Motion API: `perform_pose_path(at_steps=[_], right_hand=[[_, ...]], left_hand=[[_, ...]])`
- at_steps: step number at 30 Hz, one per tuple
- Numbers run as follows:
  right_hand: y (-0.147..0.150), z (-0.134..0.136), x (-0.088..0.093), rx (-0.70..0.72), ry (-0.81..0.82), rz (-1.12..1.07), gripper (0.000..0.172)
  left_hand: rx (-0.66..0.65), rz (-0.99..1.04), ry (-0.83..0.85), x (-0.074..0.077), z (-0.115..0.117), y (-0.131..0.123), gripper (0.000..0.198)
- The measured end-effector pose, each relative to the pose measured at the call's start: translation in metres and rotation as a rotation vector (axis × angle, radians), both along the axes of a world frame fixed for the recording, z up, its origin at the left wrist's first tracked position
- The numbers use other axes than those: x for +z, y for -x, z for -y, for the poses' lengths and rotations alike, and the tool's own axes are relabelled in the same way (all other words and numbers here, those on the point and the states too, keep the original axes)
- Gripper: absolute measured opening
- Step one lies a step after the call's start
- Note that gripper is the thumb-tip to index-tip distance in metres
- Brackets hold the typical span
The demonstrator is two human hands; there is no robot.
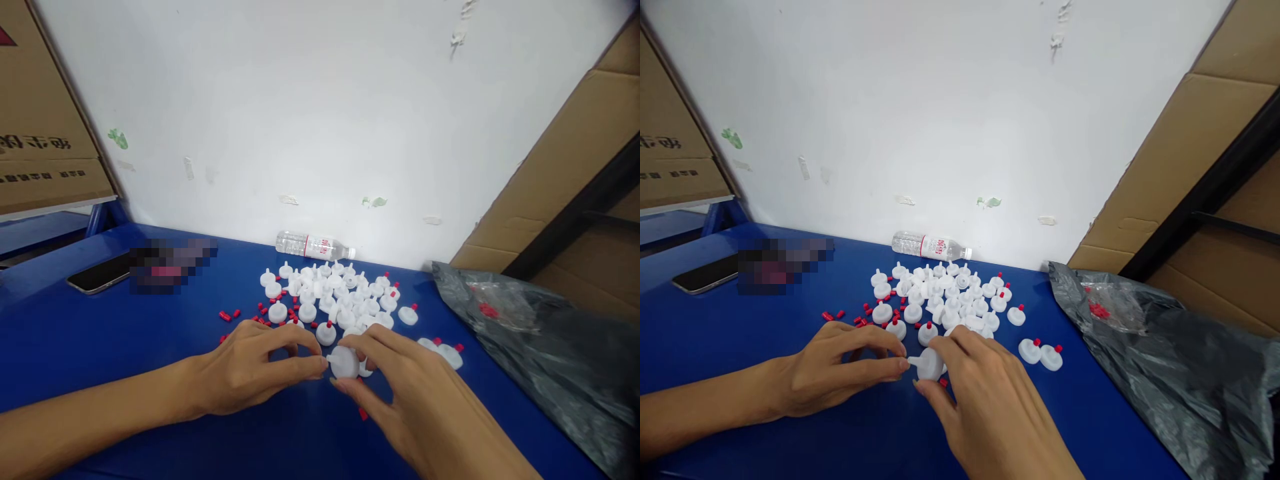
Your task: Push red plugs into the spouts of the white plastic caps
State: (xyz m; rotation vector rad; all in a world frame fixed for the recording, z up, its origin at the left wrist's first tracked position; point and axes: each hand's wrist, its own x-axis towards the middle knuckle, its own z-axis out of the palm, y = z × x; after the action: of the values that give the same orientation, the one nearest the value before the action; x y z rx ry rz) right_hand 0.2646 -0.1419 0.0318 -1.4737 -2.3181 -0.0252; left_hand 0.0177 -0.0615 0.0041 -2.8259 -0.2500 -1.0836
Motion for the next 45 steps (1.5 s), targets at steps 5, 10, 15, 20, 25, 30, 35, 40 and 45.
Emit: perform_pose_path(at_steps=[5,10,15,20,25,30,35,40,45], right_hand=[[0.0,-0.001,0.0,-0.001,-0.02,0.023,0.035],[0.002,-0.003,0.0,0.003,-0.067,0.041,0.036],[0.004,-0.003,0.0,0.022,-0.133,0.067,0.039],[0.004,-0.003,0.0,0.034,-0.116,0.072,0.038],[0.005,-0.005,0.001,0.054,-0.058,0.034,0.035],[0.008,-0.006,-0.001,0.059,-0.012,0.039,0.032],[0.008,-0.004,-0.001,0.062,-0.008,0.057,0.028],[0.01,-0.004,0.0,0.069,-0.065,0.051,0.029],[0.014,-0.005,0.0,0.073,-0.101,0.056,0.028]], left_hand=[[-0.034,0.014,-0.003,0.0,0.0,0.001,0.029],[-0.065,0.031,-0.012,0.0,-0.001,0.001,0.029],[-0.054,0.014,0.0,0.0,0.0,0.0,0.026],[-0.07,0.013,0.018,0.001,0.001,0.0,0.026],[-0.092,0.009,0.025,0.001,0.001,0.001,0.031],[-0.085,-0.011,0.037,0.002,0.002,0.001,0.029],[-0.056,-0.035,0.051,0.0,0.002,0.003,0.028],[-0.087,0.009,0.016,0.002,0.002,0.001,0.027],[-0.083,0.015,-0.015,0.005,0.003,-0.002,0.023]])
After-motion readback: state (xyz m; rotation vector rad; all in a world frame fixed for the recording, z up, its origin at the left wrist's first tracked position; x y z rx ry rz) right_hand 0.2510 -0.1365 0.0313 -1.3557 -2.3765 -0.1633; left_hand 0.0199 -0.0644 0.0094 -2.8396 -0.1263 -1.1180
